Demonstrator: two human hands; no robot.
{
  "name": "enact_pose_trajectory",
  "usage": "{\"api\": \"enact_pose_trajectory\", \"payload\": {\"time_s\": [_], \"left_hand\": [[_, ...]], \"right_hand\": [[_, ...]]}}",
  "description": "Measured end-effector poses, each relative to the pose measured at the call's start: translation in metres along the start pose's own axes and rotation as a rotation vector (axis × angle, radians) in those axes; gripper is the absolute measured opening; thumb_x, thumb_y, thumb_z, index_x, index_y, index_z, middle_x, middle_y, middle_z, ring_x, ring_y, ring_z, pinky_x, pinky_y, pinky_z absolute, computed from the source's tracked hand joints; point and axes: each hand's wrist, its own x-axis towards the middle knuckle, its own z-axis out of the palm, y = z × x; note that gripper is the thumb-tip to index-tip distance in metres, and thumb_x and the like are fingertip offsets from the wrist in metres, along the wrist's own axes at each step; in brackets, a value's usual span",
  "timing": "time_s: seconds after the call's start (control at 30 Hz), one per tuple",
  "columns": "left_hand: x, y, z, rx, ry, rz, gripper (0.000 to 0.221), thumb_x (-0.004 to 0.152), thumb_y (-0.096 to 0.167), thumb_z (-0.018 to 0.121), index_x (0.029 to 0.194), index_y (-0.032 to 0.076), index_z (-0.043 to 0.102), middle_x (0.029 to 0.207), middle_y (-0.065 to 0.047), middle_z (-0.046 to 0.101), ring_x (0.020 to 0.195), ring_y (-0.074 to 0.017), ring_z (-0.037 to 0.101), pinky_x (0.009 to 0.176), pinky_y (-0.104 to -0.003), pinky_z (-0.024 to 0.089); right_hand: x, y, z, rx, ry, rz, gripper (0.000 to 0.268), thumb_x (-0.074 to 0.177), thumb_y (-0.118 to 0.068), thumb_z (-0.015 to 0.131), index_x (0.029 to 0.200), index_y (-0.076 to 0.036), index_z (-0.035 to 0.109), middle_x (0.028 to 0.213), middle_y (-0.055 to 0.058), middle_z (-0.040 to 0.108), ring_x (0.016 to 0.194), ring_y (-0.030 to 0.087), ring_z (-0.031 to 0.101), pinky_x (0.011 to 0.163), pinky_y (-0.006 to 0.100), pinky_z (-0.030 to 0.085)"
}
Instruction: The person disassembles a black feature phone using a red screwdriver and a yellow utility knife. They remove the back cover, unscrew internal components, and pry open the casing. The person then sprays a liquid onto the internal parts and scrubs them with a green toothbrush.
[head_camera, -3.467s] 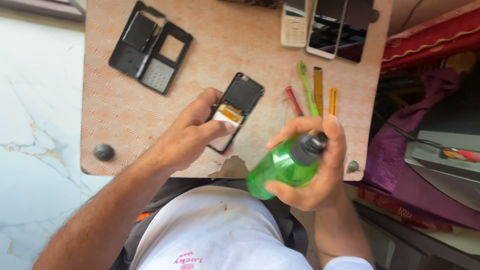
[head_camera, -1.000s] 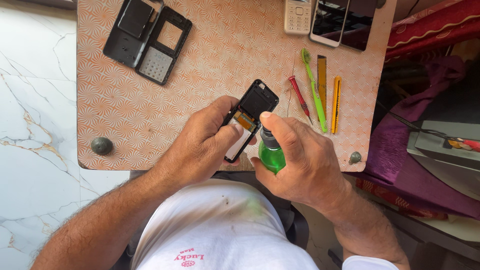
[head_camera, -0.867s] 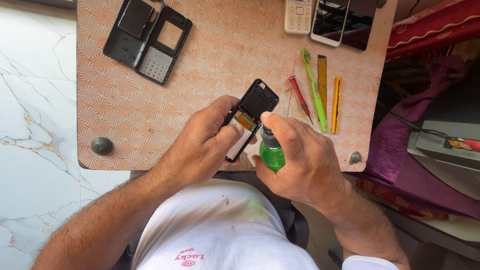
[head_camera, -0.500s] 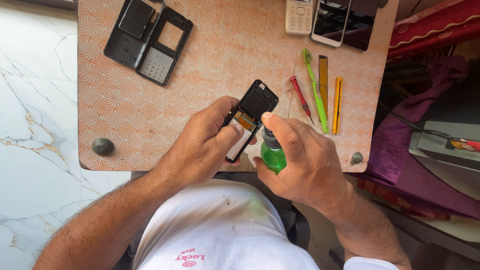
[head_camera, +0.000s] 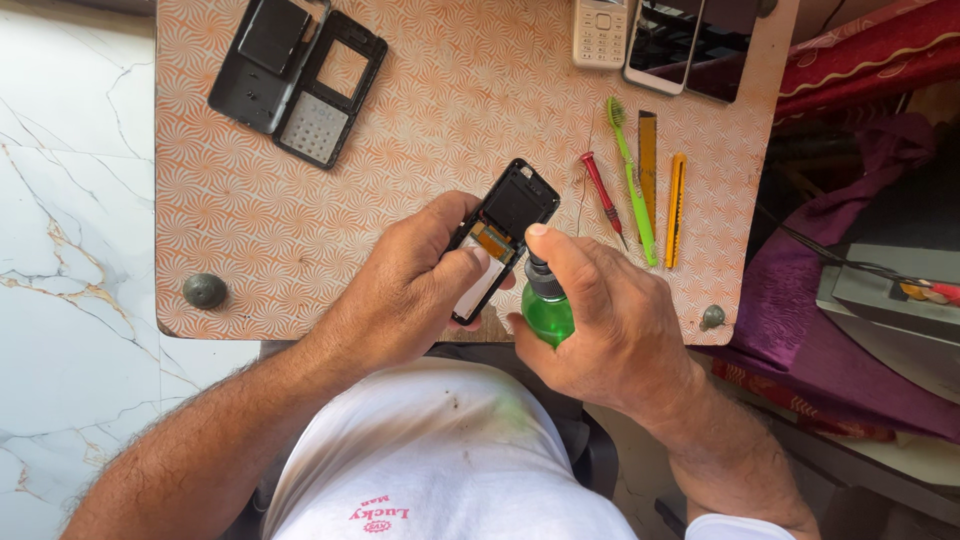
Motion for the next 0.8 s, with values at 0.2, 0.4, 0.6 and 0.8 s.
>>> {"api": "enact_pose_trajectory", "payload": {"time_s": [0.2,0.4,0.6,0.8], "left_hand": [[-0.0012,-0.0002,-0.0011,-0.013,-0.001,-0.005,0.034,0.096,0.013,0.045,0.127,0.002,0.056,0.095,-0.007,0.074,0.076,-0.0096,0.07,0.057,-0.026,0.063],[-0.0016,0.0011,-0.0012,-0.009,0.012,-0.029,0.033,0.096,0.014,0.046,0.125,0.002,0.056,0.093,-0.007,0.074,0.075,-0.0092,0.07,0.056,-0.026,0.063],[-0.0013,0.0007,-0.0025,0.093,0.077,-0.043,0.033,0.096,0.016,0.046,0.123,0.001,0.057,0.089,-0.007,0.075,0.07,-0.0101,0.07,0.055,-0.027,0.062],[-0.0005,-0.0018,-0.0037,0.071,0.09,-0.043,0.032,0.096,0.015,0.047,0.123,0.001,0.058,0.09,-0.008,0.075,0.07,-0.0102,0.069,0.057,-0.028,0.062]], "right_hand": [[-0.0006,0.0009,-0.0014,-0.011,0.023,-0.004,0.083,0.074,-0.011,0.088,0.139,-0.007,0.037,0.105,0.019,0.065,0.091,0.032,0.072,0.078,0.042,0.061],[-0.0026,0.0041,-0.0019,-0.058,0.034,0.016,0.089,0.074,-0.013,0.089,0.144,-0.007,0.035,0.104,0.017,0.063,0.088,0.03,0.071,0.075,0.04,0.061],[-0.002,0.0028,-0.0019,-0.15,0.004,0.036,0.088,0.074,-0.014,0.09,0.144,-0.008,0.037,0.103,0.015,0.063,0.084,0.029,0.069,0.069,0.042,0.057],[-0.0016,0.0047,0.0021,-0.139,-0.02,0.069,0.083,0.075,-0.012,0.089,0.142,-0.007,0.039,0.104,0.016,0.063,0.086,0.03,0.07,0.073,0.043,0.059]]}}
